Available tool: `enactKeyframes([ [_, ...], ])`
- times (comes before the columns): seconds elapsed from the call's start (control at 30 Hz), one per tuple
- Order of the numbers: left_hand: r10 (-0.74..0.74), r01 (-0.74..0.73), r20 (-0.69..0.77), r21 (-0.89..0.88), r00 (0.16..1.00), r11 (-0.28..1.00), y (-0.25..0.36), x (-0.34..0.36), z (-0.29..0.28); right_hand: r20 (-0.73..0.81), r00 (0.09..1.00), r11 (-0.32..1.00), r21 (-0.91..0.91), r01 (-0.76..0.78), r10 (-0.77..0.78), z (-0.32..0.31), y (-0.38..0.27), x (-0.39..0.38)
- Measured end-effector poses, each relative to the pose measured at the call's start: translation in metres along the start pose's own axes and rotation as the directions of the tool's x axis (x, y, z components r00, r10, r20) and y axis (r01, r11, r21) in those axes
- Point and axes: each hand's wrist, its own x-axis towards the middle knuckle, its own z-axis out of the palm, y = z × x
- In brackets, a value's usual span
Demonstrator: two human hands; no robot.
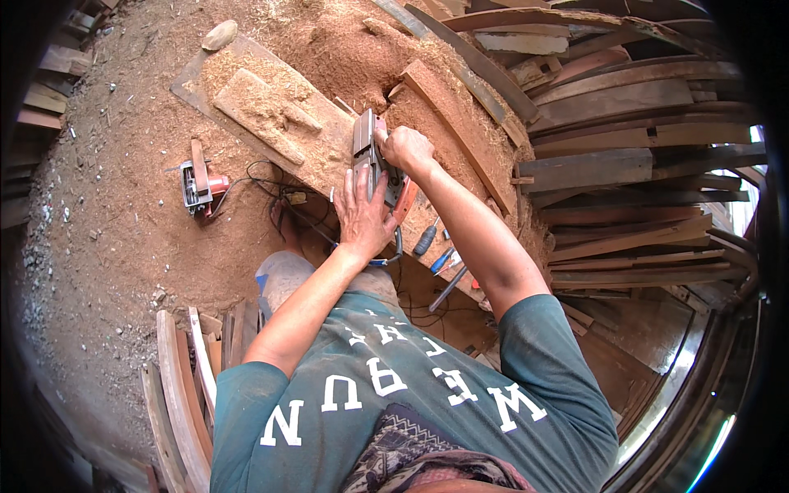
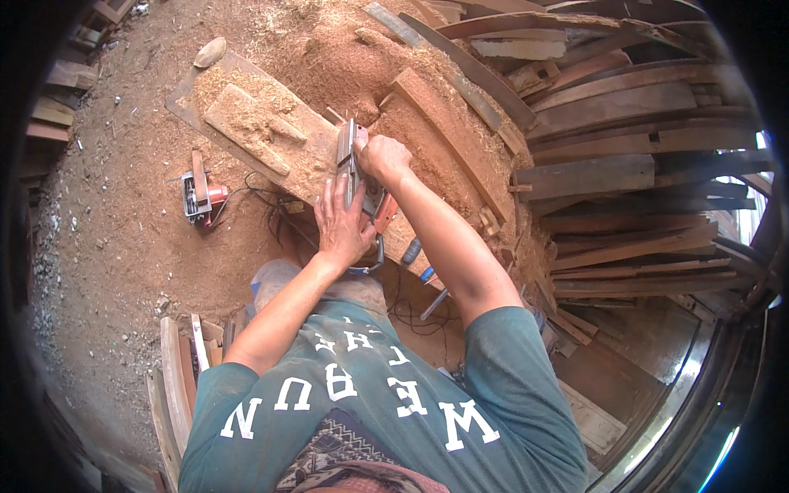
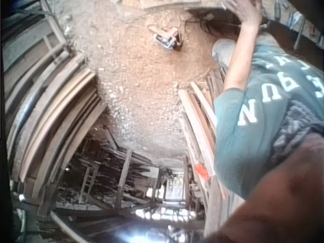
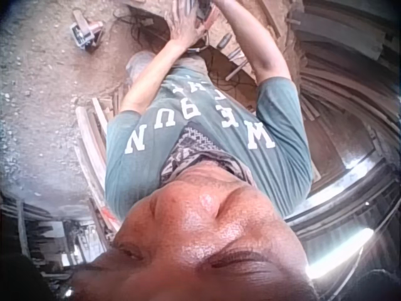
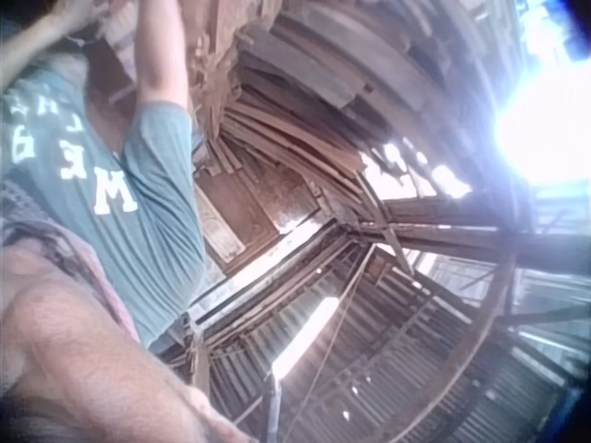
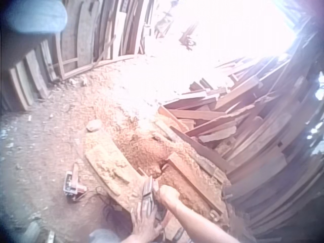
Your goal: The person plugs in an electric planer and uses it to smooth a piece of wood on a workbench. They then apply a substance from a small white bottle to the planer's blade area and continue planing the wood.
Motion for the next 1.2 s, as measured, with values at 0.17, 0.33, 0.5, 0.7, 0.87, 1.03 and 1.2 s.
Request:
enactKeyframes([
  [0.17,-0.02,0.02,0.027,0.006,0.999,1.0,-0.002,0.0,0.002,-0.202,0.968,0.988,0.017,0.155,-0.148,-0.003,-0.014,-0.028],
  [0.33,-0.02,0.019,0.054,0.018,0.998,1.0,-0.003,-0.001,0.002,-0.051,0.929,0.93,-0.016,0.366,-0.367,-0.016,0.005,-0.031],
  [0.5,-0.007,0.005,0.035,0.041,0.999,0.999,-0.001,-0.001,0.0,-0.034,0.847,0.845,-0.101,0.525,-0.53,-0.014,0.018,-0.018],
  [0.7,-0.03,0.028,0.054,0.045,0.998,0.999,-0.001,0.001,-0.006,0.013,0.887,0.872,-0.171,0.458,-0.463,-0.011,0.011,-0.017],
  [0.87,-0.042,0.041,0.043,0.029,0.998,0.999,0.0,0.003,-0.002,-0.019,0.955,0.948,-0.123,0.293,-0.298,0.001,0.011,-0.017],
  [1.03,-0.056,0.056,0.012,-0.001,0.998,0.998,-0.004,0.001,0.001,0.035,0.994,0.993,0.055,0.103,-0.105,-0.011,0.007,-0.032],
  [1.2,-0.029,0.028,0.022,0.031,0.999,0.999,-0.004,0.0,-0.001,-0.04,0.957,0.949,0.121,0.29,-0.288,-0.015,0.026,-0.042],
])
